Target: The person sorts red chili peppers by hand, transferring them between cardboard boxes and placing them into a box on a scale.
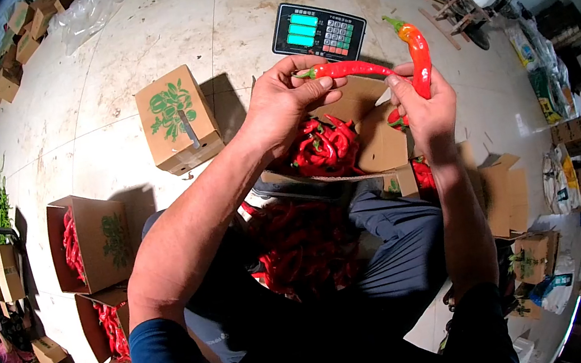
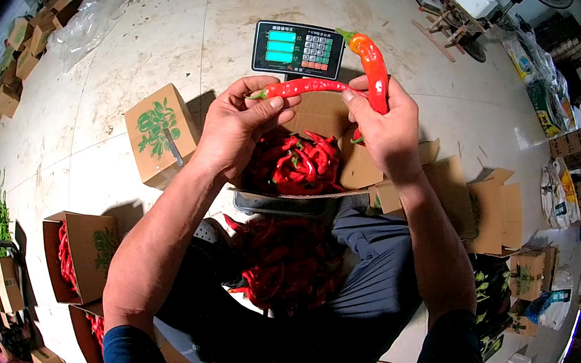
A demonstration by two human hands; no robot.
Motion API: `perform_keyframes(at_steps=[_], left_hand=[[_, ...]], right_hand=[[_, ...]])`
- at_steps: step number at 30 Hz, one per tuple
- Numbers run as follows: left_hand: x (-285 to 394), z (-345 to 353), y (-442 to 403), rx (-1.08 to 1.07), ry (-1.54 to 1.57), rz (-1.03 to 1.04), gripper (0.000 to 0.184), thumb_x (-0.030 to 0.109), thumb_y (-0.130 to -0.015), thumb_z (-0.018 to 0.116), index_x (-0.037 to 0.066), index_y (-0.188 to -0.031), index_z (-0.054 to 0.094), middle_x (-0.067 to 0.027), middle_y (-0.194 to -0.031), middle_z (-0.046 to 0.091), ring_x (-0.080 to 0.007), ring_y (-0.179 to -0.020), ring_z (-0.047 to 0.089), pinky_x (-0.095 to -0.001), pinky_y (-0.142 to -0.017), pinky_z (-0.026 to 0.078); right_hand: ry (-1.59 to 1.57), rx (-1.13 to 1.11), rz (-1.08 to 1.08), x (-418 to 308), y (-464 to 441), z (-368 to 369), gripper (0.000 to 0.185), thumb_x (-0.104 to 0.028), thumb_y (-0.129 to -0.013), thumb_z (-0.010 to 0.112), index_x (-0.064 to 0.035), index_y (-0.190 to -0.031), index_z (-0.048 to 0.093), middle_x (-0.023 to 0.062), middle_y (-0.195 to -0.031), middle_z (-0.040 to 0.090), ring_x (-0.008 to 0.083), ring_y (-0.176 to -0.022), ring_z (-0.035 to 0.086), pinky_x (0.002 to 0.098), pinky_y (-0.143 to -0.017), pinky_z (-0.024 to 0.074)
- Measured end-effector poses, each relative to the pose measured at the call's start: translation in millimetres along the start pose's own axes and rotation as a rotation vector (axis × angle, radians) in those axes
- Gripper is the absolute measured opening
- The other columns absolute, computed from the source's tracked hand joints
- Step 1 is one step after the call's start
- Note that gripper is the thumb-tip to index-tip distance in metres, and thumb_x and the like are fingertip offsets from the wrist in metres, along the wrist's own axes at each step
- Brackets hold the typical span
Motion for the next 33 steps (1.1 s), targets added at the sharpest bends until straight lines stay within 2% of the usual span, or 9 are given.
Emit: perform_keyframes(at_steps=[9, 10, 13, 14, 18, 22, 25, 26, 33], left_hand=[[-6.3, -22.0, -6.4, 0.132, -0.126, -0.007, 0.022, -0.001, -0.089, 0.066, 0.000, -0.110, 0.059, -0.0154, -0.103, 0.068, -0.0200, -0.090, 0.068, -0.0299, -0.078, 0.058], [-9.9, -31.2, -7.4, 0.161, -0.284, -0.084, 0.032, 0.004, -0.087, 0.070, 0.000, -0.117, 0.057, -0.0148, -0.104, 0.067, -0.0222, -0.089, 0.067, -0.0338, -0.078, 0.057], [4.9, -31.7, -1.3, 0.153, -1.222, 0.203, 0.046, 0.007, -0.087, 0.072, -0.002, -0.127, 0.052, -0.0183, -0.113, 0.064, -0.0268, -0.102, 0.064, -0.0375, -0.088, 0.054], [4.9, -27.1, 1.0, 0.111, -1.311, 0.258, 0.060, 0.010, -0.086, 0.073, -0.002, -0.137, 0.044, -0.0204, -0.128, 0.057, -0.0284, -0.117, 0.057, -0.0394, -0.098, 0.048], [8.0, 2.5, 1.0, -0.083, -0.731, 0.209, 0.066, 0.007, -0.088, 0.071, 0.002, -0.144, 0.036, -0.0168, -0.141, 0.048, -0.0239, -0.125, 0.051, -0.0371, -0.102, 0.046], [14.1, 23.3, 6.1, -0.281, -0.364, 0.189, 0.058, 0.001, -0.090, 0.066, 0.004, -0.142, 0.041, -0.0105, -0.135, 0.054, -0.0180, -0.119, 0.055, -0.0311, -0.099, 0.048], [13.5, 25.2, 2.8, -0.294, -0.356, 0.167, 0.045, -0.001, -0.090, 0.064, 0.003, -0.134, 0.051, -0.0086, -0.129, 0.059, -0.0164, -0.115, 0.058, -0.0294, -0.097, 0.049], [10.4, 22.8, -0.2, -0.272, -0.341, 0.176, 0.034, -0.003, -0.090, 0.063, 0.001, -0.123, 0.059, -0.0076, -0.115, 0.064, -0.0138, -0.105, 0.060, -0.0271, -0.091, 0.051], [21.4, 7.7, 1.9, -0.122, -0.332, 0.311, 0.029, -0.003, -0.091, 0.062, 0.001, -0.120, 0.058, -0.0102, -0.123, 0.063, -0.0170, -0.105, 0.062, -0.0297, -0.091, 0.053]], right_hand=[[-0.064, -0.044, 0.039, 9.5, -10.2, -19.5, 0.021, -0.015, -0.093, 0.066, 0.0000, -0.106, 0.061, 0.0017, -0.077, 0.060, 0.0064, -0.064, 0.053, 0.0220, -0.056, 0.0431], [-0.104, -0.075, 0.052, 13.0, -12.4, -23.2, 0.021, -0.016, -0.094, 0.065, 0.0000, -0.106, 0.060, 0.0023, -0.077, 0.059, 0.0070, -0.063, 0.052, 0.0223, -0.056, 0.0424], [-0.374, -0.235, 0.223, 17.0, -8.5, -17.7, 0.023, -0.018, -0.095, 0.061, 0.0006, -0.109, 0.059, 0.0040, -0.076, 0.057, 0.0092, -0.061, 0.050, 0.0232, -0.054, 0.0397], [-0.490, -0.300, 0.302, 16.0, -5.3, -13.3, 0.024, -0.018, -0.096, 0.060, 0.0009, -0.111, 0.059, 0.0045, -0.075, 0.057, 0.0100, -0.060, 0.049, 0.0235, -0.053, 0.0388], [-0.559, -0.479, 0.428, 4.1, 8.4, 8.5, 0.031, -0.019, -0.097, 0.055, 0.0042, -0.116, 0.055, 0.0058, -0.073, 0.054, 0.0113, -0.057, 0.047, 0.0242, -0.052, 0.0369], [-0.638, -0.664, 0.473, 8.3, 17.4, 27.8, 0.036, -0.026, -0.098, 0.055, 0.0042, -0.118, 0.055, 0.0064, -0.073, 0.054, 0.0115, -0.054, 0.046, 0.0250, -0.047, 0.0360], [-0.678, -0.720, 0.529, 6.3, 25.2, 37.5, 0.036, -0.026, -0.098, 0.053, 0.0042, -0.118, 0.055, 0.0069, -0.073, 0.055, 0.0120, -0.053, 0.046, 0.0249, -0.047, 0.0363], [-0.650, -0.728, 0.540, 2.9, 26.8, 39.9, 0.035, -0.026, -0.100, 0.051, 0.0038, -0.118, 0.056, 0.0075, -0.073, 0.056, 0.0122, -0.053, 0.046, 0.0246, -0.047, 0.0360], [-0.462, -0.572, 0.462, 2.4, 16.8, 26.2, 0.036, -0.030, -0.103, 0.046, 0.0025, -0.113, 0.057, 0.0058, -0.073, 0.055, 0.0106, -0.053, 0.045, 0.0230, -0.047, 0.0345]])
Point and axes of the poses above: each hand's wrist, its own y-axis away from the middle knuckle, its own z-axis out of the palm, x = y × z, the point moved 6 cm from there along -y, towards the middle knuckle
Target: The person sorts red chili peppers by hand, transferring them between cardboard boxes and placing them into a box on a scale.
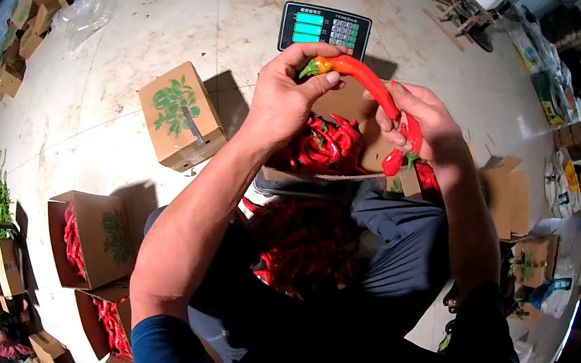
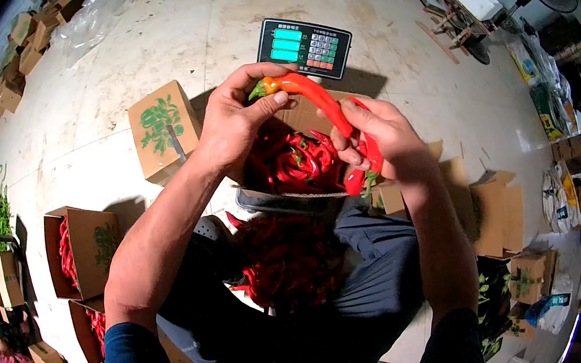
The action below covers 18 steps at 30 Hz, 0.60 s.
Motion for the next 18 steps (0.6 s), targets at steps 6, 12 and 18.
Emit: perform_keyframes(at_steps=[6, 12, 18], left_hand=[[-0.3, -14.0, 0.5, 0.120, 0.072, -0.072, 0.029, 0.001, -0.093, 0.062, -0.004, -0.121, 0.056, -0.0139, -0.114, 0.065, -0.0179, -0.096, 0.066, -0.0304, -0.088, 0.055], [-9.7, -9.1, -0.1, 0.030, 0.047, -0.205, 0.029, 0.010, -0.094, 0.064, -0.006, -0.117, 0.058, -0.0125, -0.099, 0.068, -0.0159, -0.083, 0.067, -0.0271, -0.078, 0.056], [-13.3, -2.9, 7.6, 0.053, 0.009, -0.372, 0.030, 0.015, -0.093, 0.067, -0.006, -0.113, 0.061, -0.0126, -0.093, 0.069, -0.0152, -0.077, 0.068, -0.0258, -0.069, 0.057]], right_hand=[[-0.017, 0.102, -0.042, -2.1, -1.8, -16.1, 0.028, -0.025, -0.102, 0.051, 0.0002, -0.112, 0.057, -0.0007, -0.069, 0.048, 0.0051, -0.050, 0.041, 0.0200, -0.044, 0.0322], [0.422, 0.288, -0.282, -23.6, 4.4, -17.6, 0.034, -0.003, -0.089, 0.064, 0.0025, -0.122, 0.058, -0.0042, -0.070, 0.052, 0.0027, -0.056, 0.047, 0.0190, -0.050, 0.0381], [0.552, 0.323, -0.374, -26.0, 10.4, -3.1, 0.031, -0.003, -0.088, 0.067, 0.0043, -0.118, 0.062, 0.0012, -0.090, 0.066, 0.0050, -0.079, 0.058, 0.0210, -0.073, 0.0482]])
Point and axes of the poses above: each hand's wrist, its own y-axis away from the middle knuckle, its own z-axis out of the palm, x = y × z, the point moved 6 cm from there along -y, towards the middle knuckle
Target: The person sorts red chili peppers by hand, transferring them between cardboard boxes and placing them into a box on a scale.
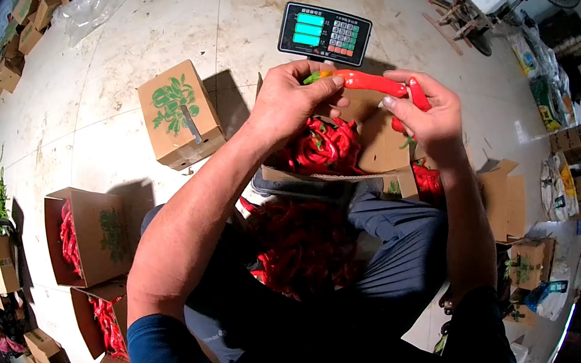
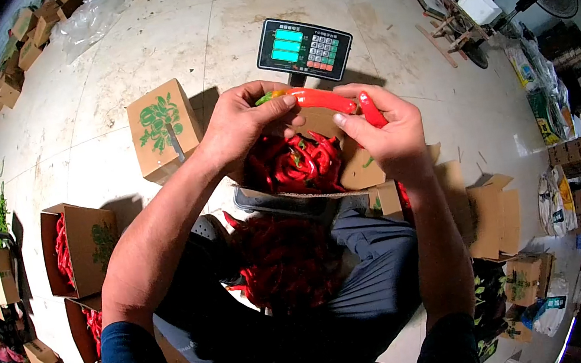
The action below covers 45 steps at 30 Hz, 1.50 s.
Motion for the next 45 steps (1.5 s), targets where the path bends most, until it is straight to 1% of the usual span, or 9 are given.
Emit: perform_keyframes(at_steps=[4, 12, 18, 27, 33, 37, 43, 44, 45], left_hand=[[-9.0, 0.9, -1.5, -0.094, 0.038, -0.108, 0.031, 0.013, -0.093, 0.067, -0.006, -0.116, 0.059, -0.0124, -0.097, 0.069, -0.0165, -0.082, 0.069, -0.0258, -0.070, 0.057], [-10.9, 8.3, -1.2, -0.302, 0.053, 0.003, 0.055, -0.005, -0.089, 0.062, 0.001, -0.139, 0.040, -0.0140, -0.113, 0.065, -0.0213, -0.103, 0.066, -0.0310, -0.091, 0.053], [-2.9, 5.9, -2.8, -0.174, -0.033, 0.156, 0.065, -0.008, -0.086, 0.065, 0.008, -0.143, 0.036, -0.0151, -0.131, 0.055, -0.0201, -0.109, 0.062, -0.0312, -0.092, 0.052], [5.9, 15.2, 5.4, -0.160, -0.267, 0.332, 0.066, 0.000, -0.087, 0.070, 0.009, -0.142, 0.035, -0.0123, -0.135, 0.049, -0.0164, -0.105, 0.061, -0.0303, -0.089, 0.052], [2.0, 16.5, 3.0, -0.181, -0.592, 0.502, 0.041, 0.005, -0.090, 0.068, 0.003, -0.128, 0.052, -0.0076, -0.113, 0.062, -0.0110, -0.094, 0.062, -0.0267, -0.081, 0.053], [-14.4, 6.6, -3.6, -0.091, -0.318, 0.219, 0.032, 0.013, -0.093, 0.067, 0.003, -0.121, 0.058, -0.0045, -0.104, 0.065, -0.0091, -0.094, 0.060, -0.0255, -0.079, 0.051], [-23.4, -2.5, 0.4, 0.027, -1.214, 0.499, 0.061, 0.040, -0.090, 0.068, 0.001, -0.134, 0.052, -0.0239, -0.126, 0.059, -0.0329, -0.110, 0.061, -0.0371, -0.095, 0.049], [-29.3, 5.8, -2.2, -0.182, -0.818, 0.195, 0.066, 0.043, -0.091, 0.067, -0.001, -0.136, 0.048, -0.0257, -0.133, 0.054, -0.0342, -0.123, 0.054, -0.0372, -0.103, 0.045], [-28.8, 18.0, 2.0, -0.329, -0.596, 0.138, 0.068, 0.044, -0.093, 0.063, 0.000, -0.140, 0.043, -0.0257, -0.136, 0.051, -0.0327, -0.126, 0.052, -0.0373, -0.105, 0.043]], right_hand=[[-0.017, 0.021, 0.002, 1.2, -0.5, -0.7, 0.026, -0.004, -0.089, 0.067, 0.0043, -0.113, 0.064, 0.0034, -0.097, 0.068, 0.0056, -0.082, 0.058, 0.0216, -0.074, 0.0485], [-0.327, 0.072, 0.118, 16.9, -7.7, -10.9, 0.015, -0.012, -0.093, 0.065, -0.0007, -0.103, 0.062, -0.0049, -0.066, 0.051, 0.0023, -0.050, 0.039, 0.0201, -0.046, 0.0322], [-0.466, 0.033, 0.163, 28.0, -12.4, -11.4, 0.013, -0.015, -0.095, 0.063, -0.0029, -0.099, 0.060, -0.0054, -0.061, 0.046, 0.0029, -0.045, 0.036, 0.0212, -0.043, 0.0300], [-0.506, 0.033, 0.184, 29.5, -11.9, -8.6, 0.010, -0.015, -0.096, 0.061, -0.0050, -0.094, 0.059, -0.0057, -0.061, 0.044, 0.0028, -0.045, 0.035, 0.0212, -0.043, 0.0291], [-0.627, 0.058, 0.311, 40.7, -12.3, -6.6, 0.015, -0.020, -0.097, 0.061, -0.0054, -0.097, 0.059, -0.0058, -0.063, 0.039, 0.0038, -0.047, 0.034, 0.0215, -0.045, 0.0285], [-0.757, 0.139, 0.392, 51.9, -17.0, -15.6, 0.019, -0.022, -0.098, 0.059, -0.0037, -0.103, 0.058, -0.0058, -0.063, 0.038, 0.0042, -0.048, 0.033, 0.0214, -0.045, 0.0285], [-1.203, -0.089, 0.246, 49.7, -24.4, -26.3, 0.024, -0.023, -0.103, 0.049, -0.0003, -0.111, 0.056, -0.0060, -0.062, 0.036, 0.0039, -0.047, 0.030, 0.0212, -0.045, 0.0295], [-1.228, -0.108, 0.229, 47.3, -25.0, -24.2, 0.025, -0.023, -0.104, 0.048, -0.0001, -0.111, 0.056, -0.0060, -0.062, 0.036, 0.0039, -0.047, 0.029, 0.0212, -0.045, 0.0294], [-1.218, -0.111, 0.215, 44.1, -25.7, -21.2, 0.025, -0.023, -0.104, 0.048, 0.0000, -0.111, 0.055, -0.0060, -0.062, 0.035, 0.0039, -0.047, 0.029, 0.0211, -0.045, 0.0294]])
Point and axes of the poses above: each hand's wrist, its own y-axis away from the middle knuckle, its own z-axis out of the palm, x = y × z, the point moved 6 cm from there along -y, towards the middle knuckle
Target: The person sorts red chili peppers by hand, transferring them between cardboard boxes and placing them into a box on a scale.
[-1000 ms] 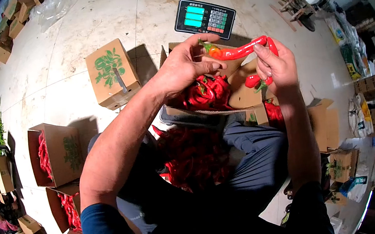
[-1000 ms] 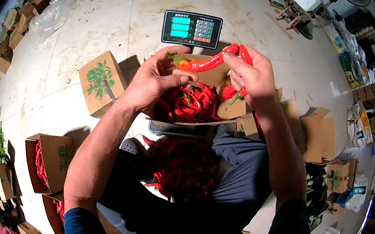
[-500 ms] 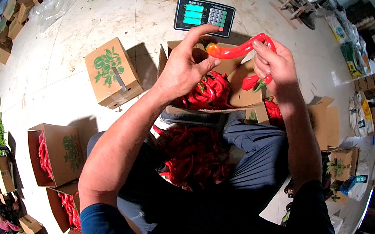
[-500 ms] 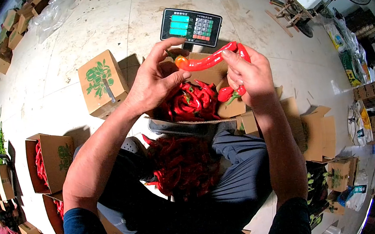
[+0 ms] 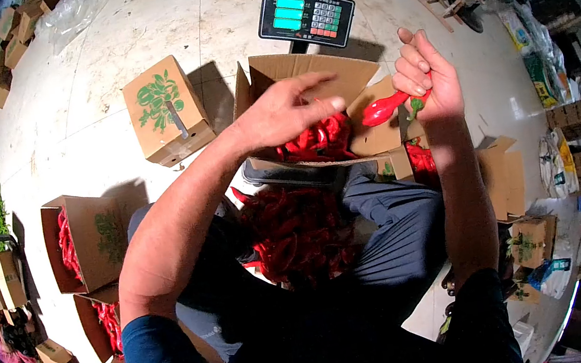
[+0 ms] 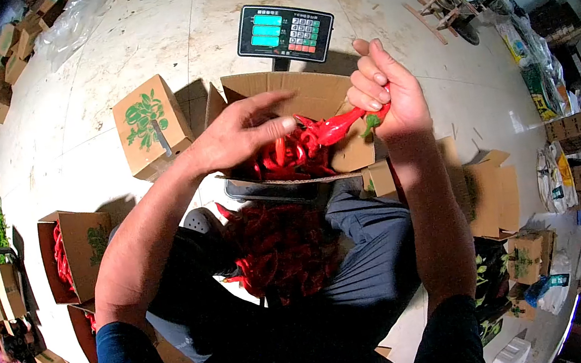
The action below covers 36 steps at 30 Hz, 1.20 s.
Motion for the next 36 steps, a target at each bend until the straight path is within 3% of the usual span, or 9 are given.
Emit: perform_keyframes(at_steps=[2, 5, 7, 14, 17, 18, 21, 26, 36], left_hand=[[13.5, 17.7, 2.8, -0.104, 0.261, 0.008, 0.072, 0.053, -0.096, 0.053, 0.001, -0.144, 0.038, -0.0247, -0.135, 0.052, -0.0309, -0.116, 0.059, -0.0376, -0.099, 0.049], [3.2, 46.8, 8.9, -0.258, 1.036, -0.447, 0.066, 0.052, -0.098, 0.049, 0.002, -0.140, 0.041, -0.0230, -0.125, 0.059, -0.0296, -0.099, 0.068, -0.0380, -0.087, 0.057], [-1.1, 60.3, 11.0, -0.197, 1.185, -0.573, 0.056, 0.047, -0.101, 0.047, -0.002, -0.128, 0.048, -0.0200, -0.100, 0.068, -0.0280, -0.085, 0.071, -0.0362, -0.074, 0.060], [4.0, 44.3, 5.9, 0.057, 1.159, -0.274, 0.021, 0.010, -0.095, 0.061, -0.005, -0.110, 0.058, -0.0160, -0.096, 0.068, -0.0197, -0.081, 0.071, -0.0263, -0.071, 0.060], [-0.4, 29.6, 3.3, 0.172, 1.069, -0.206, 0.024, 0.003, -0.093, 0.062, -0.003, -0.116, 0.057, -0.0140, -0.106, 0.067, -0.0217, -0.090, 0.070, -0.0314, -0.078, 0.060], [-4.0, 23.8, 3.0, 0.202, 1.009, -0.163, 0.027, 0.000, -0.091, 0.064, -0.002, -0.118, 0.057, -0.0137, -0.107, 0.067, -0.0209, -0.093, 0.069, -0.0312, -0.082, 0.059], [3.0, 6.8, 3.3, 0.279, 0.888, -0.017, 0.029, -0.001, -0.090, 0.065, -0.002, -0.118, 0.057, -0.0134, -0.108, 0.066, -0.0189, -0.093, 0.068, -0.0314, -0.086, 0.058], [12.2, -9.6, 6.8, 0.372, 0.610, 0.029, 0.030, -0.001, -0.088, 0.069, -0.002, -0.117, 0.060, -0.0085, -0.100, 0.069, -0.0108, -0.090, 0.065, -0.0255, -0.081, 0.055], [10.9, -15.8, 9.6, 0.464, 0.418, 0.045, 0.034, -0.002, -0.086, 0.070, -0.002, -0.119, 0.059, -0.0041, -0.098, 0.067, -0.0069, -0.087, 0.061, -0.0218, -0.081, 0.052]], right_hand=[[0.022, -0.009, -0.017, 4.3, 0.2, 8.3, 0.026, -0.023, -0.104, 0.047, 0.0002, -0.112, 0.055, -0.0059, -0.062, 0.034, 0.0038, -0.047, 0.028, 0.0210, -0.045, 0.0294], [0.049, -0.071, -0.044, 6.4, -2.0, 16.6, 0.026, -0.023, -0.104, 0.046, 0.0000, -0.113, 0.055, -0.0057, -0.062, 0.034, 0.0036, -0.047, 0.028, 0.0210, -0.045, 0.0288], [0.082, -0.123, -0.077, 5.3, -1.4, 23.4, 0.026, -0.023, -0.104, 0.045, -0.0002, -0.113, 0.055, -0.0057, -0.062, 0.034, 0.0037, -0.047, 0.028, 0.0206, -0.044, 0.0280], [0.104, -0.223, -0.124, 1.6, 1.6, 28.4, 0.024, -0.020, -0.103, 0.046, -0.0012, -0.113, 0.057, -0.0032, -0.069, 0.044, 0.0062, -0.053, 0.039, 0.0236, -0.058, 0.0409], [0.120, 0.375, -0.333, -4.3, 3.4, 41.2, 0.023, -0.020, -0.102, 0.048, -0.0014, -0.110, 0.058, 0.0010, -0.080, 0.054, 0.0101, -0.062, 0.048, 0.0270, -0.068, 0.0440], [0.150, 0.345, -0.310, -11.4, -0.3, 24.1, 0.021, -0.020, -0.101, 0.050, -0.0015, -0.108, 0.059, 0.0040, -0.088, 0.058, 0.0128, -0.069, 0.053, 0.0266, -0.064, 0.0445], [0.491, 0.177, -0.158, -22.7, -3.8, -15.1, 0.019, -0.019, -0.100, 0.053, -0.0014, -0.106, 0.059, 0.0029, -0.085, 0.057, 0.0110, -0.066, 0.052, 0.0249, -0.057, 0.0418], [0.800, 0.262, -0.016, 0.2, 13.7, 6.8, 0.029, -0.027, -0.100, 0.054, 0.0010, -0.102, 0.060, 0.0020, -0.060, 0.051, 0.0074, -0.046, 0.042, 0.0217, -0.043, 0.0331], [1.064, 0.166, 0.111, 20.7, 27.1, 44.2, 0.022, -0.014, -0.091, 0.066, 0.0028, -0.105, 0.062, 0.0005, -0.073, 0.059, 0.0035, -0.056, 0.047, 0.0185, -0.050, 0.0358]])
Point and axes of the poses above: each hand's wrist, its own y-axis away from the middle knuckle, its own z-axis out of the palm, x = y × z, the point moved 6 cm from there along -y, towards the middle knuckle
